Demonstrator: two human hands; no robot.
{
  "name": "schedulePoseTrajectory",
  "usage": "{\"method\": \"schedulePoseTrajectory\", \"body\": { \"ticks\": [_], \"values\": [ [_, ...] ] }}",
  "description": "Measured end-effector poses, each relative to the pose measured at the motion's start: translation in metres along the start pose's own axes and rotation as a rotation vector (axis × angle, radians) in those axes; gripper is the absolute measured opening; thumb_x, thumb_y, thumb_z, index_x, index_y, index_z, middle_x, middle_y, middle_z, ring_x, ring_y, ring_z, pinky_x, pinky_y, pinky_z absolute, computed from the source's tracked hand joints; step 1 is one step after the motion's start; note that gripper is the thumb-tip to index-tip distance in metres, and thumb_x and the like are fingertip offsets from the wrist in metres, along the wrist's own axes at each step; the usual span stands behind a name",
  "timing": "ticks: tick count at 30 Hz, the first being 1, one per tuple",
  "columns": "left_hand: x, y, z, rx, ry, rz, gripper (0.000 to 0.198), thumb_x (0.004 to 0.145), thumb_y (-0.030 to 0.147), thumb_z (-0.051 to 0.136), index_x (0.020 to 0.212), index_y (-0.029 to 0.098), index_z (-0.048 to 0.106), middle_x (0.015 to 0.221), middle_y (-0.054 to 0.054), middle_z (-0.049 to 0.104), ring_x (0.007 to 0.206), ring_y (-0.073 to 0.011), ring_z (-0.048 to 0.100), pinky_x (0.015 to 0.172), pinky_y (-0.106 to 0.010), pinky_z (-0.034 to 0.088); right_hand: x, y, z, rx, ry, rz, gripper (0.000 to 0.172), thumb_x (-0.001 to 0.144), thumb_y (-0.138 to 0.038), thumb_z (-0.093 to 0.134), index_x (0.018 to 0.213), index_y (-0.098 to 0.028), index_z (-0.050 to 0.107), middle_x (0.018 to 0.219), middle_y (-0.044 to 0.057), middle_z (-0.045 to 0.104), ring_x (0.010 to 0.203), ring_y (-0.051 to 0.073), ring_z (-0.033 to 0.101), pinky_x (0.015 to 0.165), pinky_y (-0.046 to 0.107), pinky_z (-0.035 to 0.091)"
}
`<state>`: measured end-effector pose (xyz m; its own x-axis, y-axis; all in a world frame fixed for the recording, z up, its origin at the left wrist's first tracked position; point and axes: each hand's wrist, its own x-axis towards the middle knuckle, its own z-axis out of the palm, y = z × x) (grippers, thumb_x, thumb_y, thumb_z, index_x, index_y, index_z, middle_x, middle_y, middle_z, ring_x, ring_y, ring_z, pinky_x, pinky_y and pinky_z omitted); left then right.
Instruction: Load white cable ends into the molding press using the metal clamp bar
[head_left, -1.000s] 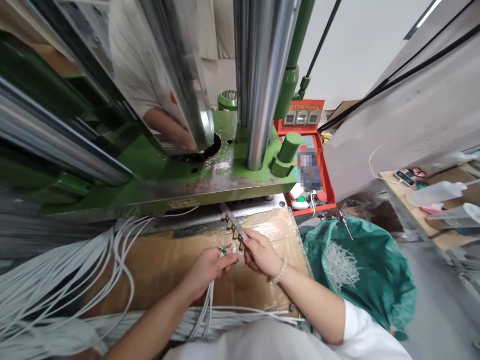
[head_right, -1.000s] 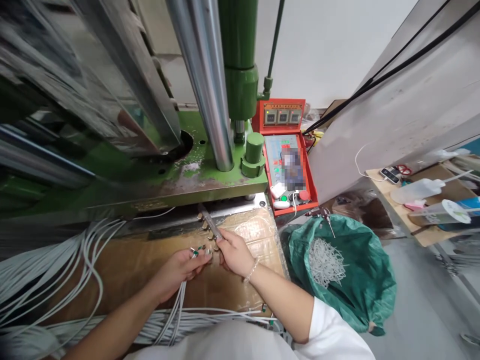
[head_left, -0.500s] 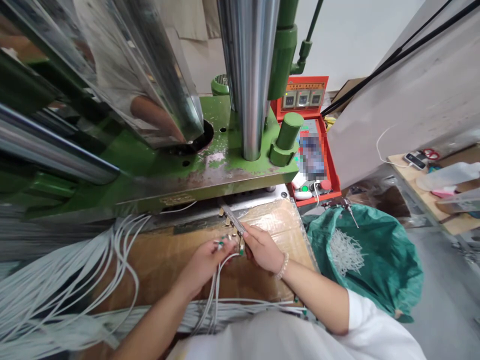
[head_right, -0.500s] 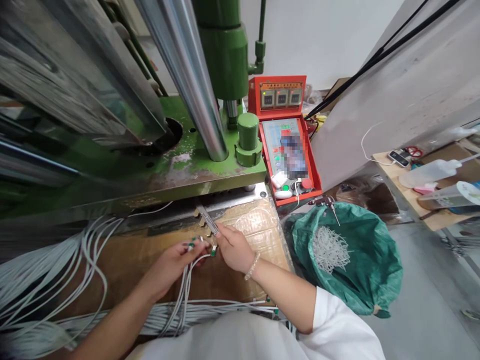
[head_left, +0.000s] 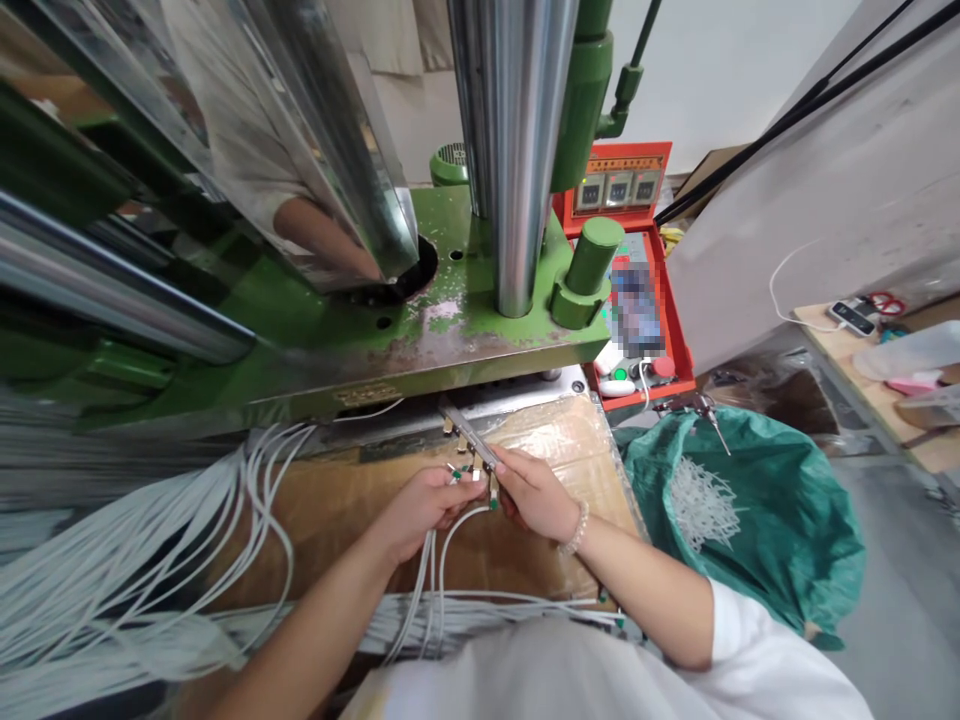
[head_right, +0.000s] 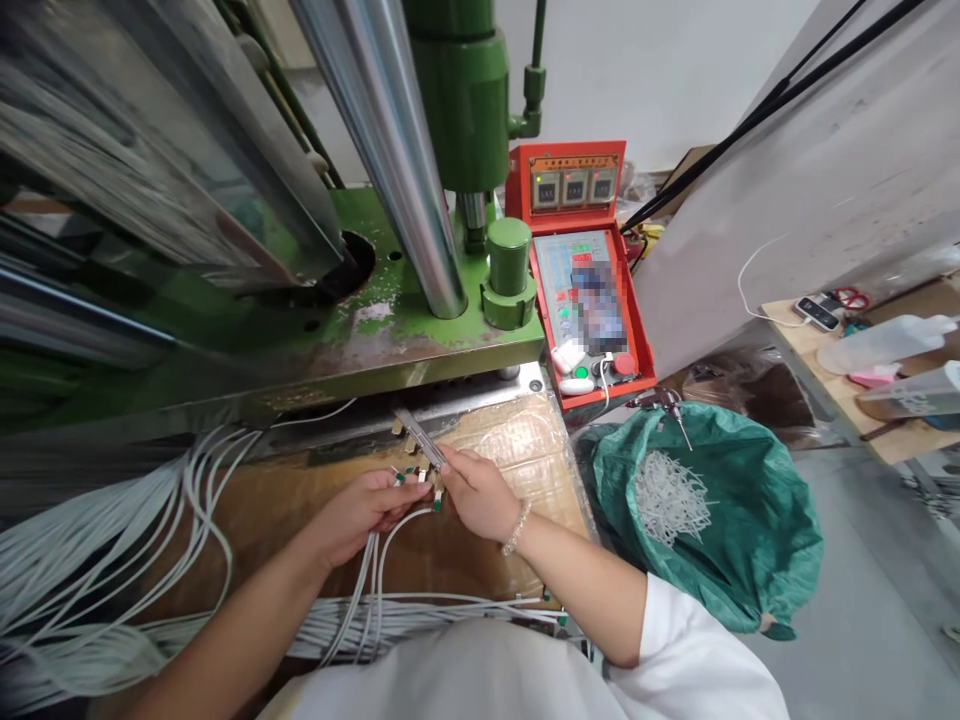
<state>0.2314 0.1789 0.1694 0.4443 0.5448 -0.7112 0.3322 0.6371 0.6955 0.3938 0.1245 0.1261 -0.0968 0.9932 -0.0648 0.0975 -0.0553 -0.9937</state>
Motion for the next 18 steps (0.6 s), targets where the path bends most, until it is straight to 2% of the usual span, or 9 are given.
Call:
{"method": "schedulePoseTrajectory", "body": {
  "ticks": [4,6,8,9,10,12,15,16,18],
  "values": [
    [0.001,-0.002,0.001,-0.027,0.012,-0.001,0.049,0.056,0.05,0.077,0.047,0.018,0.041,0.04,0.008,0.028,0.041,-0.0048,0.018,0.043,-0.025,0.008,0.0,-0.002,0.0,-0.16,0.005,-0.2,0.038,0.095,-0.03,0.035,0.124,-0.016,0.056,0.083,0.007,0.056,0.079,0.018,0.054,0.078,0.034,0.049],
    [-0.002,-0.003,0.001,-0.032,0.007,0.005,0.048,0.056,0.051,0.077,0.051,0.017,0.044,0.042,0.008,0.031,0.041,-0.0045,0.02,0.042,-0.023,0.01,0.0,-0.002,0.0,-0.164,-0.011,-0.233,0.039,0.096,-0.03,0.035,0.126,-0.016,0.055,0.088,0.008,0.057,0.083,0.018,0.055,0.08,0.035,0.049],
    [-0.006,-0.002,-0.003,-0.026,0.052,0.058,0.046,0.061,0.055,0.075,0.06,0.014,0.054,0.051,0.004,0.046,0.045,-0.0062,0.034,0.043,-0.021,0.021,-0.001,-0.001,-0.001,-0.091,-0.014,-0.174,0.038,0.096,-0.032,0.036,0.124,-0.017,0.057,0.087,0.007,0.056,0.077,0.017,0.056,0.072,0.031,0.05],
    [-0.009,-0.002,-0.006,-0.04,0.112,0.107,0.046,0.064,0.057,0.073,0.066,0.013,0.058,0.058,0.001,0.052,0.05,-0.0078,0.041,0.046,-0.02,0.027,-0.002,-0.001,-0.001,-0.046,-0.013,-0.122,0.038,0.095,-0.034,0.037,0.123,-0.018,0.058,0.085,0.006,0.055,0.071,0.015,0.055,0.065,0.029,0.05],
    [-0.012,-0.001,-0.01,-0.079,0.18,0.162,0.046,0.066,0.057,0.072,0.072,0.013,0.061,0.062,0.0,0.056,0.054,-0.0088,0.045,0.048,-0.02,0.031,-0.002,0.0,-0.001,-0.003,-0.015,-0.066,0.038,0.095,-0.035,0.038,0.122,-0.019,0.059,0.081,0.004,0.054,0.064,0.013,0.053,0.058,0.026,0.049],
    [-0.016,0.001,-0.018,-0.234,0.256,0.256,0.043,0.067,0.054,0.073,0.08,0.014,0.063,0.059,0.003,0.052,0.051,-0.0073,0.043,0.047,-0.019,0.031,-0.003,0.001,-0.001,0.074,-0.035,0.03,0.039,0.095,-0.039,0.04,0.122,-0.02,0.059,0.072,0.001,0.05,0.052,0.009,0.048,0.046,0.022,0.043],
    [-0.019,0.0,-0.028,-0.495,0.168,0.283,0.039,0.062,0.041,0.081,0.086,0.015,0.065,0.055,0.006,0.045,0.047,-0.0044,0.036,0.045,-0.017,0.028,-0.004,-0.001,-0.002,0.161,-0.066,0.1,0.043,0.093,-0.044,0.042,0.124,-0.018,0.058,0.061,-0.003,0.045,0.043,0.007,0.042,0.038,0.018,0.035],
    [-0.019,-0.001,-0.029,-0.531,0.144,0.273,0.039,0.06,0.037,0.083,0.085,0.014,0.065,0.059,0.004,0.049,0.049,-0.0047,0.04,0.047,-0.017,0.031,-0.004,-0.002,-0.003,0.177,-0.076,0.114,0.044,0.093,-0.045,0.043,0.124,-0.017,0.058,0.059,-0.003,0.044,0.042,0.007,0.041,0.037,0.018,0.033],
    [-0.016,-0.005,-0.028,-0.512,0.168,0.242,0.041,0.057,0.037,0.085,0.083,0.013,0.065,0.063,0.002,0.054,0.055,-0.0059,0.045,0.051,-0.017,0.036,-0.004,-0.006,-0.004,0.191,-0.097,0.14,0.046,0.092,-0.045,0.044,0.125,-0.016,0.057,0.055,-0.004,0.043,0.04,0.006,0.04,0.036,0.017,0.031]
  ]
}}
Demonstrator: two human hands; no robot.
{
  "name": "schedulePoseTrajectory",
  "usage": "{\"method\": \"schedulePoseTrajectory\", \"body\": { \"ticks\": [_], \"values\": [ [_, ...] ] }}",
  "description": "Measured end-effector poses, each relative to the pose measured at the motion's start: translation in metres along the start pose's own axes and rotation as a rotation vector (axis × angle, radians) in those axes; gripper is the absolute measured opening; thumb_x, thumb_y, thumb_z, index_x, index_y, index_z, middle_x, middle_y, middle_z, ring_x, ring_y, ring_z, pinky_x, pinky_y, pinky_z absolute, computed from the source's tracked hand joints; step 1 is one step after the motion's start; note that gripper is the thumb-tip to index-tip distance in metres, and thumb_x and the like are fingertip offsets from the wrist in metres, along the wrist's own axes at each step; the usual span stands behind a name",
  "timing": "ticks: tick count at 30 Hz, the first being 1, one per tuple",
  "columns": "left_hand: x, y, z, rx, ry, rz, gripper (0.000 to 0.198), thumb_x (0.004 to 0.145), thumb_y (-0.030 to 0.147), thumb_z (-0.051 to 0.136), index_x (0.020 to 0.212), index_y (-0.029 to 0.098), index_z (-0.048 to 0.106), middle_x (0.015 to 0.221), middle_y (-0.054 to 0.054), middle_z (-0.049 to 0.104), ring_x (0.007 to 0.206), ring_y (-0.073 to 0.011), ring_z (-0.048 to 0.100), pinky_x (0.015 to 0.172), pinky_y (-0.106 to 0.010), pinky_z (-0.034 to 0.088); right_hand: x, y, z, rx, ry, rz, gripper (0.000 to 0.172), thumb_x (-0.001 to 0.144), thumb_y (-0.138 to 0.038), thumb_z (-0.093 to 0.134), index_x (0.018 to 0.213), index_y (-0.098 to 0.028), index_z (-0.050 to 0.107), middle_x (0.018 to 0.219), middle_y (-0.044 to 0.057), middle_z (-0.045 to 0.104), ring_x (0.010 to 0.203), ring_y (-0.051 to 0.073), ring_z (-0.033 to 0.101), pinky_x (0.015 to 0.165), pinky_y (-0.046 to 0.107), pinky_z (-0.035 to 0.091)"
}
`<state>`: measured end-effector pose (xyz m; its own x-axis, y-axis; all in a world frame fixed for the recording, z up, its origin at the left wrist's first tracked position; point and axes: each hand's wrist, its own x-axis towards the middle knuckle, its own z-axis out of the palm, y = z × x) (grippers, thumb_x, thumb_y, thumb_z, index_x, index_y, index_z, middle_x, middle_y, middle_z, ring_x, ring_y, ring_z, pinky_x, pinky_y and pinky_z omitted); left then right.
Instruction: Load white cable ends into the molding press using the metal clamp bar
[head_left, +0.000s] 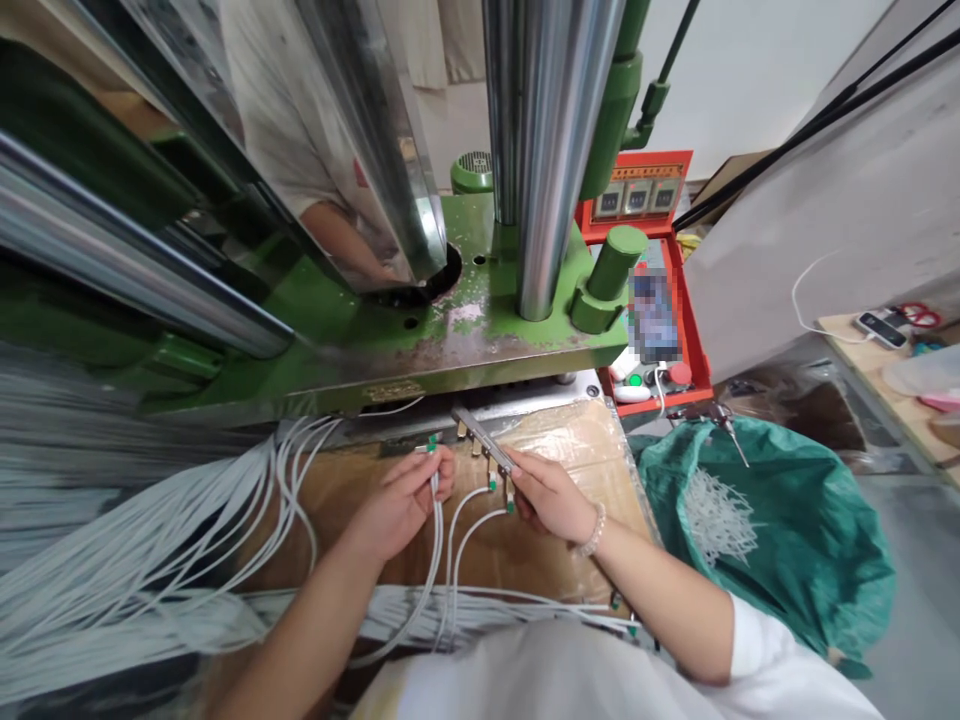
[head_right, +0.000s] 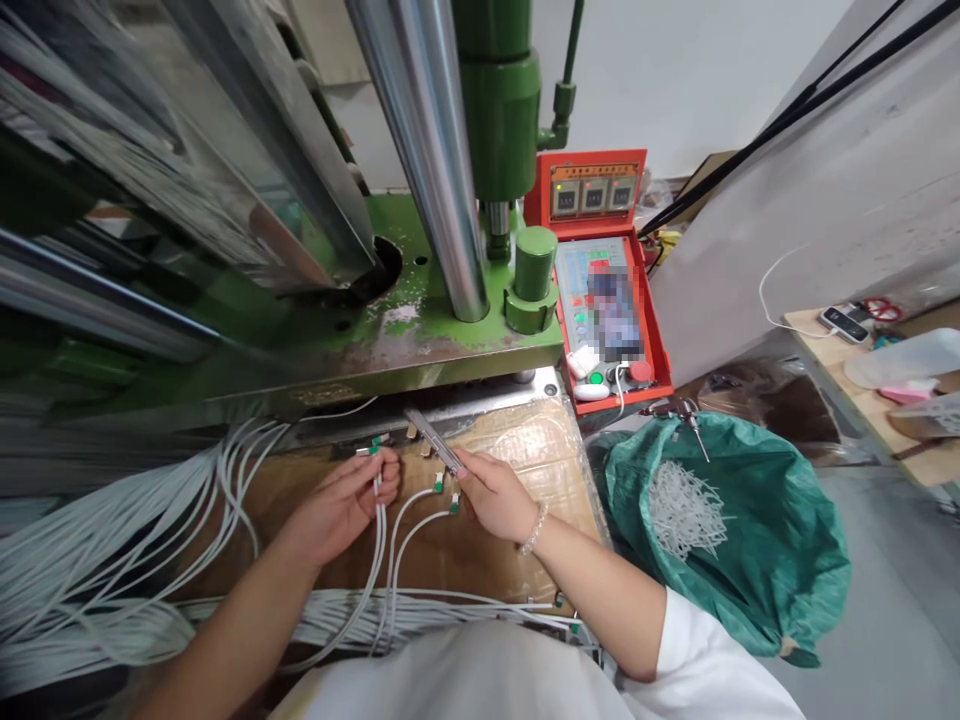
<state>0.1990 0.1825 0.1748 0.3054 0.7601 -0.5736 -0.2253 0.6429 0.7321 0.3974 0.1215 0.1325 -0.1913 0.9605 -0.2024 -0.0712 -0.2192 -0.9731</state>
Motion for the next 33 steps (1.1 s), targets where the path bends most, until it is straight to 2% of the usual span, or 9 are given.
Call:
{"method": "schedulePoseTrajectory", "body": {
  "ticks": [3,7,13,16,21,23,26,29,33],
  "values": [
    [0.004,-0.006,0.002,0.19,0.03,-0.053,0.045,0.055,0.042,0.084,0.084,0.014,0.063,0.059,0.003,0.054,0.05,-0.0049,0.042,0.046,-0.015,0.028,-0.001,-0.004,-0.001,0.006,-0.021,0.027,0.048,0.092,-0.046,0.043,0.125,-0.014,0.056,0.053,-0.005,0.042,0.038,0.006,0.038,0.034,0.016,0.029],
    [0.008,-0.007,0.008,0.424,-0.035,-0.092,0.045,0.056,0.051,0.079,0.066,0.014,0.056,0.058,0.002,0.056,0.043,-0.0031,0.032,0.042,-0.019,0.016,-0.002,-0.006,-0.001,0.001,-0.022,0.035,0.051,0.092,-0.047,0.043,0.128,-0.014,0.055,0.053,-0.005,0.042,0.038,0.006,0.038,0.035,0.016,0.028],
    [0.008,-0.007,0.012,0.527,0.03,-0.142,0.047,0.054,0.055,0.073,0.066,0.013,0.057,0.05,0.008,0.037,0.046,-0.0048,0.023,0.044,-0.021,0.012,-0.001,-0.003,-0.001,-0.035,-0.012,-0.009,0.05,0.092,-0.049,0.043,0.126,-0.014,0.056,0.056,-0.004,0.043,0.042,0.007,0.041,0.037,0.018,0.031],
    [0.008,-0.01,0.014,0.567,0.043,-0.128,0.044,0.057,0.054,0.07,0.063,0.014,0.055,0.049,0.008,0.034,0.046,-0.0052,0.022,0.045,-0.022,0.013,-0.001,-0.003,-0.001,-0.064,-0.009,-0.036,0.048,0.094,-0.048,0.041,0.125,-0.015,0.057,0.059,-0.003,0.044,0.045,0.008,0.042,0.042,0.019,0.036],
    [0.008,-0.011,0.018,0.562,0.063,-0.078,0.039,0.057,0.05,0.069,0.059,0.015,0.052,0.049,0.007,0.037,0.046,-0.0053,0.024,0.044,-0.021,0.014,0.001,0.0,-0.002,-0.289,0.008,-0.255,0.041,0.097,-0.038,0.036,0.125,-0.017,0.056,0.076,0.004,0.054,0.068,0.014,0.052,0.063,0.027,0.047],
    [0.007,-0.01,0.018,0.577,0.058,-0.037,0.04,0.058,0.05,0.07,0.057,0.015,0.05,0.048,0.008,0.036,0.046,-0.0053,0.025,0.044,-0.02,0.016,0.001,0.003,-0.003,-0.327,-0.005,-0.298,0.04,0.097,-0.036,0.036,0.128,-0.018,0.055,0.083,0.006,0.056,0.072,0.015,0.052,0.064,0.027,0.048],
    [0.006,-0.007,0.014,0.579,0.078,0.049,0.042,0.06,0.054,0.072,0.066,0.015,0.057,0.055,0.005,0.048,0.05,-0.0075,0.04,0.048,-0.019,0.03,0.001,0.007,-0.003,-0.241,-0.017,-0.208,0.041,0.097,-0.038,0.037,0.128,-0.019,0.054,0.082,0.005,0.056,0.06,0.01,0.049,0.052,0.022,0.044],
    [0.007,-0.002,0.005,0.457,0.216,0.184,0.049,0.057,0.058,0.074,0.076,0.014,0.061,0.07,0.0,0.06,0.062,-0.0104,0.052,0.059,-0.021,0.04,0.0,0.01,-0.002,-0.145,-0.031,-0.124,0.043,0.096,-0.042,0.038,0.128,-0.018,0.054,0.071,0.001,0.052,0.05,0.008,0.045,0.046,0.02,0.041],
    [0.01,0.004,0.001,0.281,0.192,0.105,0.051,0.057,0.058,0.074,0.08,0.013,0.068,0.056,0.005,0.047,0.047,-0.0044,0.035,0.045,-0.018,0.025,0.0,0.009,-0.002,-0.083,-0.045,-0.09,0.046,0.095,-0.046,0.039,0.129,-0.018,0.054,0.065,-0.002,0.048,0.044,0.006,0.042,0.042,0.018,0.039]
  ]
}}
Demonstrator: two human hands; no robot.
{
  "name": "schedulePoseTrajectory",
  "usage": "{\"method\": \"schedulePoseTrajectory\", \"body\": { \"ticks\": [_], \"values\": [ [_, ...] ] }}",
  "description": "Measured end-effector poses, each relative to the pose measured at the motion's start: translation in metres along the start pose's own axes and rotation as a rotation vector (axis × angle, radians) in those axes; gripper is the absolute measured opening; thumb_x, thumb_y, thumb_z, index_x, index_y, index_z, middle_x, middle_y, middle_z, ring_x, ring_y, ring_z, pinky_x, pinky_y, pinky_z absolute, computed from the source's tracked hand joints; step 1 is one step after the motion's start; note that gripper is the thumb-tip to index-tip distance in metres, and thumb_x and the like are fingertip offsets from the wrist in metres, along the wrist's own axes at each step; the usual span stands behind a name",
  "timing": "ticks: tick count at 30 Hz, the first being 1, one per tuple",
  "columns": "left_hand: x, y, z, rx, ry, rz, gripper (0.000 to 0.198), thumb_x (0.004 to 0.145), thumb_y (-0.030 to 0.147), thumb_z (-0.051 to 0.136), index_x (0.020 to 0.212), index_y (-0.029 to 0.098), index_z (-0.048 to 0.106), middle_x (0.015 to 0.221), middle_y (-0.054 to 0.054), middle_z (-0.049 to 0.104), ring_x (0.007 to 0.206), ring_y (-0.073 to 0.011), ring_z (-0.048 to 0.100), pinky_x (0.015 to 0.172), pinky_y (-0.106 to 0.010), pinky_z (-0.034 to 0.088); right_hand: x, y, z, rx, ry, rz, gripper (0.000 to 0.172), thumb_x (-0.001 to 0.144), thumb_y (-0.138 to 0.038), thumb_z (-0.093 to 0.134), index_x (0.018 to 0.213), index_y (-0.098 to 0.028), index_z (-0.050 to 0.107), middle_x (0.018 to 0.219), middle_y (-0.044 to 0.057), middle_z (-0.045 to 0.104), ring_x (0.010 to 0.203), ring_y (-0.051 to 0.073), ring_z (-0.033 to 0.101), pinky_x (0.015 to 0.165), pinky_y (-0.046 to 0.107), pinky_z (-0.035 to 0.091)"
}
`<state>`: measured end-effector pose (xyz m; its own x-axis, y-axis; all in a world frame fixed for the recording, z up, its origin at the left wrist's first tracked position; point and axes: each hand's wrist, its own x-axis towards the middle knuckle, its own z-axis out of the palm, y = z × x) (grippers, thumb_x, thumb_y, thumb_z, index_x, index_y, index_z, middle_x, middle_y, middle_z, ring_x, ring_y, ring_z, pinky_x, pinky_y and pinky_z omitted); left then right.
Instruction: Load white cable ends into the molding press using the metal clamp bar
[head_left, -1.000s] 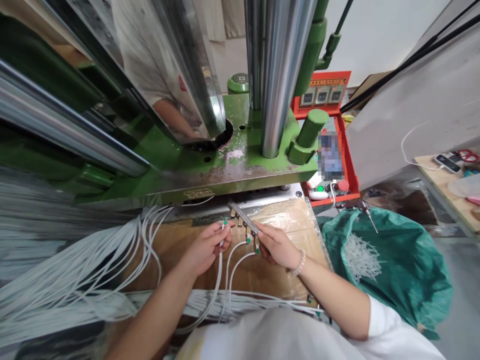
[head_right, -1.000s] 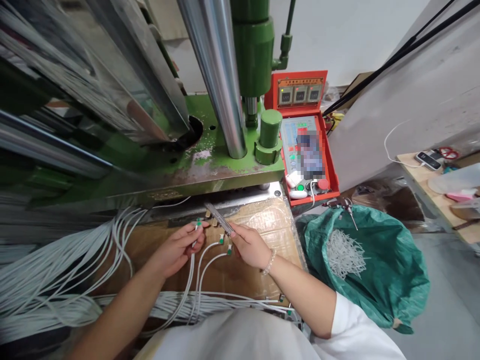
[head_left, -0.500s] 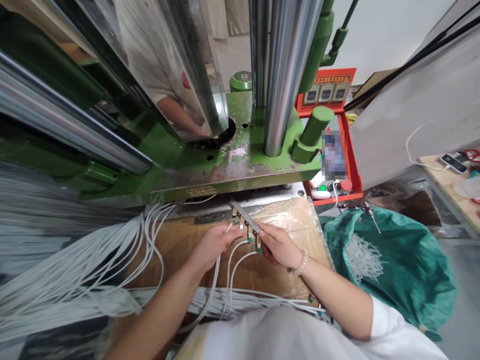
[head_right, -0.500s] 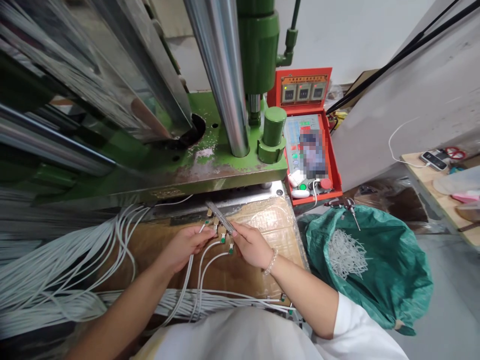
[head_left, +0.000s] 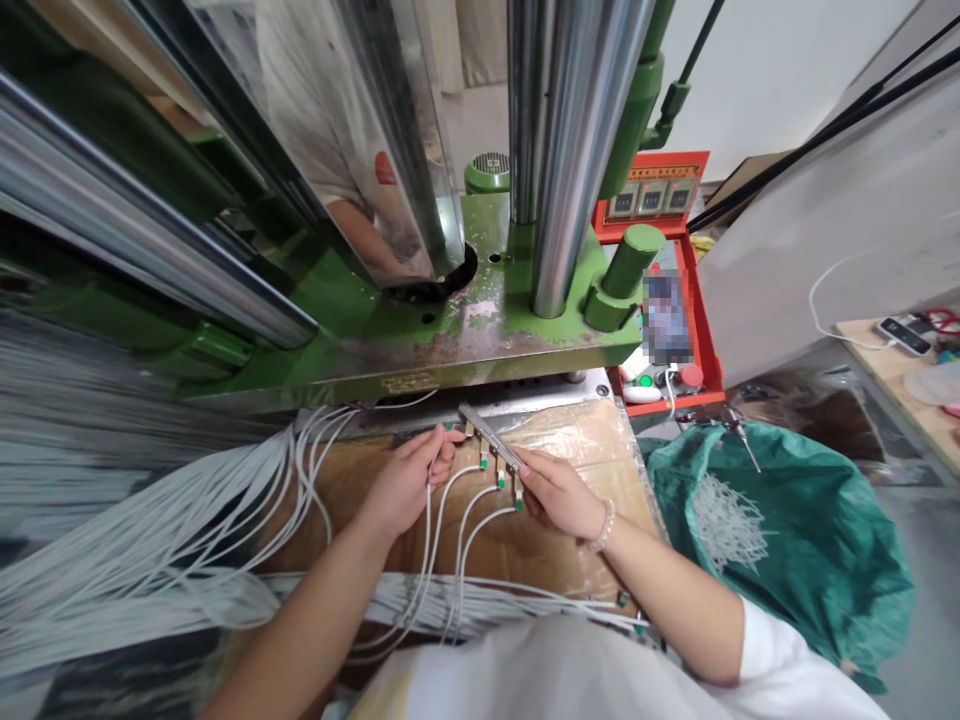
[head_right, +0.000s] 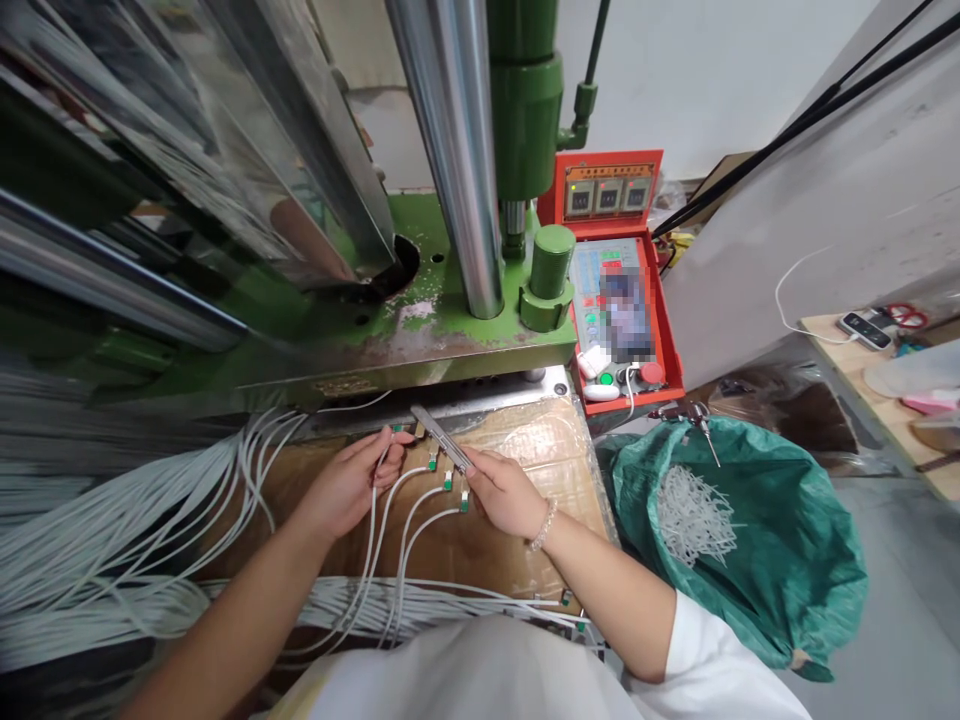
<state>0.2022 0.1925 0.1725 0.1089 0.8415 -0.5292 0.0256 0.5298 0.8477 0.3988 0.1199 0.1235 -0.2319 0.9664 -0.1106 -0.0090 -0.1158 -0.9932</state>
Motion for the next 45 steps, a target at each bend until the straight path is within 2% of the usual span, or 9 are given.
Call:
{"method": "schedulePoseTrajectory", "body": {
  "ticks": [2,4,10,22,27,31,34,37,45],
  "values": [
    [0.0,0.003,0.001,0.083,-0.057,-0.076,0.046,0.055,0.052,0.076,0.078,0.013,0.07,0.05,0.006,0.044,0.045,-0.005,0.033,0.044,-0.019,0.022,0.0,-0.001,0.0,0.009,0.001,0.0,0.047,0.095,-0.046,0.04,0.129,-0.018,0.054,0.064,-0.002,0.048,0.043,0.006,0.042,0.041,0.018,0.038],
    [-0.001,0.006,0.004,0.205,-0.078,-0.096,0.036,0.054,0.046,0.075,0.071,0.014,0.071,0.049,0.004,0.05,0.047,-0.0075,0.04,0.047,-0.02,0.028,-0.001,-0.002,-0.001,-0.001,-0.002,0.008,0.046,0.095,-0.046,0.04,0.13,-0.019,0.053,0.062,-0.003,0.047,0.043,0.006,0.042,0.04,0.018,0.037],
    [0.002,0.001,0.007,0.281,-0.067,-0.028,0.028,0.059,0.042,0.069,0.069,0.017,0.072,0.073,-0.004,0.071,0.068,-0.0172,0.06,0.063,-0.026,0.042,-0.002,-0.002,-0.001,-0.034,-0.003,-0.014,0.043,0.096,-0.042,0.038,0.13,-0.02,0.053,0.074,0.001,0.053,0.046,0.006,0.045,0.042,0.019,0.039],
    [0.007,-0.015,0.006,0.341,-0.058,0.056,0.021,0.061,0.036,0.064,0.065,0.017,0.071,0.073,-0.004,0.071,0.074,-0.0196,0.061,0.075,-0.029,0.043,-0.001,0.011,-0.001,0.003,-0.026,0.019,0.042,0.095,-0.042,0.039,0.128,-0.021,0.054,0.079,0.002,0.054,0.045,0.006,0.045,0.044,0.02,0.042],
    [0.012,-0.031,0.011,0.289,-0.007,0.061,0.024,0.061,0.038,0.063,0.066,0.016,0.07,0.073,-0.005,0.071,0.073,-0.0199,0.061,0.074,-0.029,0.045,-0.001,0.019,-0.006,-0.216,-0.005,-0.101,0.041,0.097,-0.038,0.035,0.128,-0.018,0.054,0.09,0.007,0.06,0.069,0.014,0.055,0.066,0.03,0.05],
    [0.015,-0.042,0.016,0.251,0.02,0.069,0.021,0.06,0.035,0.06,0.065,0.017,0.069,0.073,-0.004,0.071,0.073,-0.0191,0.062,0.072,-0.027,0.045,-0.002,0.025,-0.01,-0.395,-0.007,-0.208,0.043,0.097,-0.037,0.033,0.129,-0.015,0.053,0.091,0.009,0.059,0.086,0.019,0.055,0.083,0.037,0.048],
    [0.019,-0.05,0.019,0.239,0.014,0.085,0.02,0.061,0.034,0.06,0.066,0.017,0.069,0.074,-0.004,0.071,0.074,-0.0194,0.062,0.073,-0.028,0.046,-0.003,0.031,-0.011,-0.29,-0.04,-0.092,0.047,0.097,-0.043,0.034,0.131,-0.016,0.051,0.076,0.004,0.056,0.065,0.014,0.055,0.063,0.03,0.051],
    [0.024,-0.059,0.021,0.233,-0.01,0.11,0.021,0.062,0.036,0.061,0.066,0.017,0.069,0.073,-0.004,0.07,0.073,-0.0197,0.062,0.073,-0.028,0.046,-0.004,0.039,-0.012,-0.102,-0.059,0.034,0.052,0.096,-0.049,0.036,0.134,-0.015,0.048,0.06,-0.002,0.046,0.042,0.008,0.045,0.041,0.02,0.04],
    [0.04,-0.084,0.019,0.255,-0.055,0.172,0.022,0.065,0.036,0.06,0.067,0.017,0.07,0.075,-0.004,0.071,0.077,-0.0207,0.063,0.077,-0.029,0.045,-0.005,0.061,-0.015,0.016,-0.052,0.099,0.058,0.092,-0.055,0.042,0.132,-0.014,0.05,0.049,-0.007,0.041,0.031,0.005,0.034,0.029,0.015,0.025]
  ]
}}
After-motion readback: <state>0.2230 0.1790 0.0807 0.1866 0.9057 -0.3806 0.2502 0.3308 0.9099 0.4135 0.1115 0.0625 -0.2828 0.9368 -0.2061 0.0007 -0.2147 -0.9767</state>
